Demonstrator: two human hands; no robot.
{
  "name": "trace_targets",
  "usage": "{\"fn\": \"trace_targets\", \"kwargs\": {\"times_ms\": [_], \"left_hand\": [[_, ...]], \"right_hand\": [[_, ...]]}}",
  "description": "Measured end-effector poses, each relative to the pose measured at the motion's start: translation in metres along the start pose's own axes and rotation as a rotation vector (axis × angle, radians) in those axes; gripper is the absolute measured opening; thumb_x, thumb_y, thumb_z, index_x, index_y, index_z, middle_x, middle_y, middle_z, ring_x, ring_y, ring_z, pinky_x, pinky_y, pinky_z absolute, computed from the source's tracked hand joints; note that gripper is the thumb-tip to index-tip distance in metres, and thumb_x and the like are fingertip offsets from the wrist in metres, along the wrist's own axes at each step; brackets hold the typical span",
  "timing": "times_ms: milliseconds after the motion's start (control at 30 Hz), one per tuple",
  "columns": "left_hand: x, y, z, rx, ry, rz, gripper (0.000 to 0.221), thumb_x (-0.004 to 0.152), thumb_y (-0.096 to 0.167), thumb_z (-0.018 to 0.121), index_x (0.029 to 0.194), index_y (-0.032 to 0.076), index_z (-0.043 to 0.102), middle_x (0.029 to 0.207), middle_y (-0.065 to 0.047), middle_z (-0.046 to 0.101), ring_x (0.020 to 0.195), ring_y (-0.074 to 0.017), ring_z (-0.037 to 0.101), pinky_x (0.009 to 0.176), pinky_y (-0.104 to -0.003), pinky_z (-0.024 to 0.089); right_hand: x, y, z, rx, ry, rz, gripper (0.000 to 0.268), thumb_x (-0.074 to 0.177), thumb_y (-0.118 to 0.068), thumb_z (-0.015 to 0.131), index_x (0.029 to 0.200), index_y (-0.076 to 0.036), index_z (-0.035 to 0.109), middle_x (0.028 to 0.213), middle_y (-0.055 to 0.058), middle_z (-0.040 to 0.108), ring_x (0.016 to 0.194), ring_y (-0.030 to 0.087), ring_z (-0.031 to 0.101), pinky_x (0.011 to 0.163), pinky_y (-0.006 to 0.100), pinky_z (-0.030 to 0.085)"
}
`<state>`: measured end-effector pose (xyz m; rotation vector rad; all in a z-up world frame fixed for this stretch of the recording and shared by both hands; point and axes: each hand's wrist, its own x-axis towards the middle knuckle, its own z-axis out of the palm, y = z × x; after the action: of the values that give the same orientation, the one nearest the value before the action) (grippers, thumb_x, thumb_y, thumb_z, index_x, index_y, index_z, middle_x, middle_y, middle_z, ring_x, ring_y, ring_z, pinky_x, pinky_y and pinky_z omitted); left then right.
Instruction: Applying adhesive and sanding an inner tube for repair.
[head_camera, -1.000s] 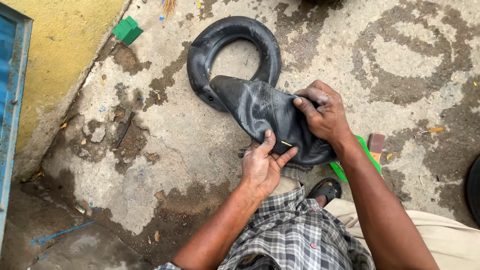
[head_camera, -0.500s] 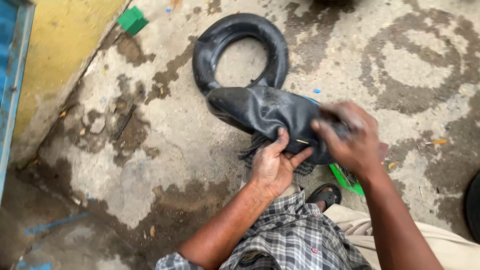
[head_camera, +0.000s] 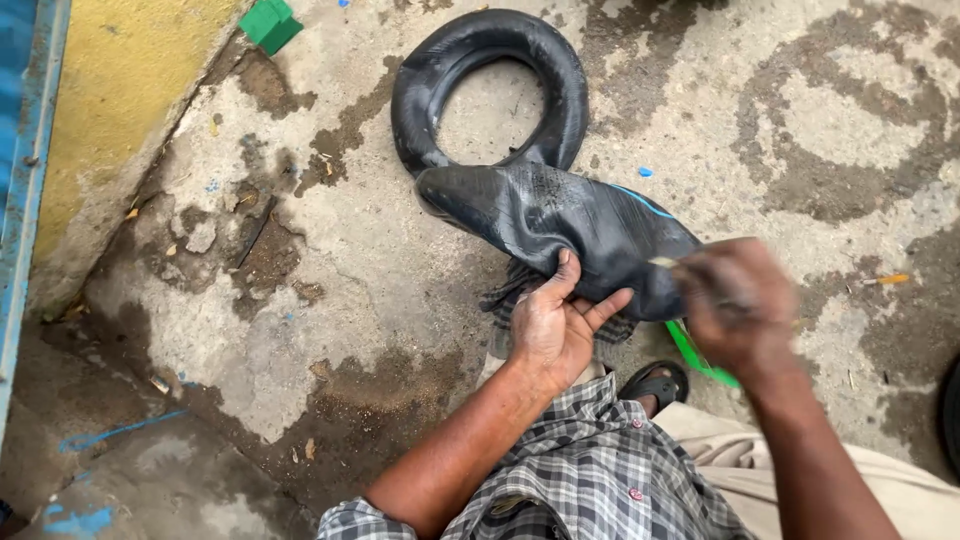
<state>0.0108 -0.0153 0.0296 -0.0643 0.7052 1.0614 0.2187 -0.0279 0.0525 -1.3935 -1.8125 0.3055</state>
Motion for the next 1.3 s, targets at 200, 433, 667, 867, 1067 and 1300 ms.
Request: {"fn": "trace_targets", "kwargs": {"times_ms": [200, 433, 667, 867, 1067, 1300], "left_hand": [[0.003, 0.001, 0.001, -0.05, -0.053, -0.086, 0.032, 0.104, 0.03, 0.058, 0.127, 0.008, 0.06, 0.125, -0.009, 0.066, 0.116, -0.0269, 0.064, 0.101, -0.052, 0.057], [0.013, -0.007, -0.016, -0.197, -0.13, -0.257, 0.05, 0.1, 0.045, 0.054, 0.133, 0.009, 0.059, 0.129, -0.015, 0.065, 0.122, -0.0277, 0.062, 0.104, -0.047, 0.053], [0.015, 0.008, -0.011, -0.122, -0.178, -0.132, 0.038, 0.106, 0.037, 0.055, 0.133, 0.009, 0.056, 0.133, -0.013, 0.062, 0.127, -0.0304, 0.06, 0.109, -0.054, 0.053], [0.005, 0.015, -0.004, -0.173, -0.102, -0.175, 0.043, 0.103, 0.036, 0.06, 0.134, 0.006, 0.056, 0.125, -0.012, 0.069, 0.119, -0.0296, 0.065, 0.102, -0.054, 0.056], [0.001, 0.01, -0.012, 0.057, -0.076, 0.023, 0.028, 0.096, 0.009, 0.076, 0.121, 0.008, 0.064, 0.115, -0.006, 0.07, 0.114, -0.024, 0.066, 0.102, -0.056, 0.06], [-0.014, 0.05, 0.003, -0.049, 0.073, 0.076, 0.026, 0.093, 0.015, 0.073, 0.118, 0.011, 0.066, 0.119, -0.008, 0.073, 0.119, -0.0286, 0.068, 0.104, -0.055, 0.057]], "right_hand": [[0.045, 0.015, -0.021, -0.371, -0.056, 0.483, 0.038, 0.117, -0.033, 0.052, 0.131, 0.002, 0.057, 0.124, 0.025, 0.061, 0.114, 0.036, 0.06, 0.1, 0.048, 0.05], [0.06, -0.06, 0.085, -0.231, -0.111, -0.067, 0.076, 0.102, -0.056, 0.053, 0.154, -0.002, 0.043, 0.153, 0.022, 0.051, 0.146, 0.036, 0.045, 0.125, 0.063, 0.023], [0.057, 0.12, 0.031, -1.047, 0.034, 0.015, 0.048, 0.108, -0.038, 0.072, 0.137, 0.0, 0.065, 0.139, 0.025, 0.06, 0.13, 0.036, 0.056, 0.104, 0.052, 0.039], [-0.089, 0.199, -0.02, -0.499, 0.024, 0.707, 0.039, 0.107, -0.021, 0.073, 0.132, 0.007, 0.066, 0.115, 0.024, 0.07, 0.107, 0.036, 0.067, 0.095, 0.047, 0.053], [-0.211, 0.237, 0.01, -0.259, 0.056, 1.191, 0.038, 0.093, -0.027, 0.076, 0.121, -0.002, 0.077, 0.094, 0.018, 0.077, 0.083, 0.027, 0.074, 0.077, 0.042, 0.056], [-0.232, 0.243, 0.048, -0.408, -0.272, 1.41, 0.033, 0.088, -0.025, 0.079, 0.119, -0.016, 0.078, 0.1, 0.016, 0.076, 0.083, 0.026, 0.071, 0.075, 0.039, 0.056]]}}
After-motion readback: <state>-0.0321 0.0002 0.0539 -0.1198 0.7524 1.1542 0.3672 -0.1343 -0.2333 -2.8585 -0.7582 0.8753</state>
